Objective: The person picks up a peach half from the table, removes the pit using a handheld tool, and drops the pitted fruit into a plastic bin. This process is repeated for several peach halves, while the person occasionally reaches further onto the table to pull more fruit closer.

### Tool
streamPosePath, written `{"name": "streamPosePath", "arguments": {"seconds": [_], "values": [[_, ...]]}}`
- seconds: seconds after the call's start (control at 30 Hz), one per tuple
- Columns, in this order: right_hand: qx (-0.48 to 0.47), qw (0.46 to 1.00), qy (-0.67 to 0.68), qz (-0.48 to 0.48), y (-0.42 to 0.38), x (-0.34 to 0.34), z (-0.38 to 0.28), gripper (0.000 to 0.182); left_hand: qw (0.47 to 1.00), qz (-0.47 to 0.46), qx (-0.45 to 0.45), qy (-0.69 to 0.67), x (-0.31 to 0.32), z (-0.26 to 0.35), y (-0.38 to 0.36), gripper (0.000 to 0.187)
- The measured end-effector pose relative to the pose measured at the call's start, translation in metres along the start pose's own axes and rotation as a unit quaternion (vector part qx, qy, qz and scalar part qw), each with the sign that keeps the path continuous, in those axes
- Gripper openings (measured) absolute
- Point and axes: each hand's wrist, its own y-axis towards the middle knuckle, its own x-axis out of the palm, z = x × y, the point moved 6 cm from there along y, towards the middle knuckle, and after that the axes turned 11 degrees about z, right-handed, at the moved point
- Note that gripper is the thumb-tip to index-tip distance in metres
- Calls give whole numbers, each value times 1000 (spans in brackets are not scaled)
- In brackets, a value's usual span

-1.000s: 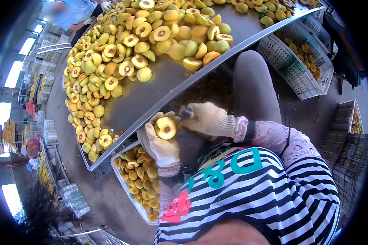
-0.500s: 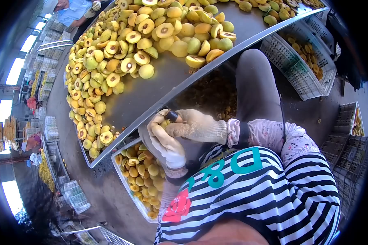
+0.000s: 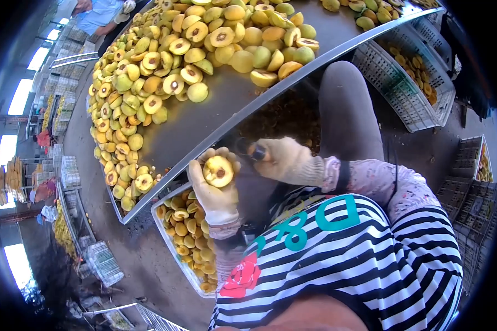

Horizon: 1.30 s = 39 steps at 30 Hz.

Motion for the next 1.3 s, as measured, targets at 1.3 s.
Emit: {"name": "streamPosePath", "arguments": {"seconds": [1.3], "values": [[-152,950,166,-217,-2,32,-33,40,968,-170,101,156,46,40,-1,51]]}}
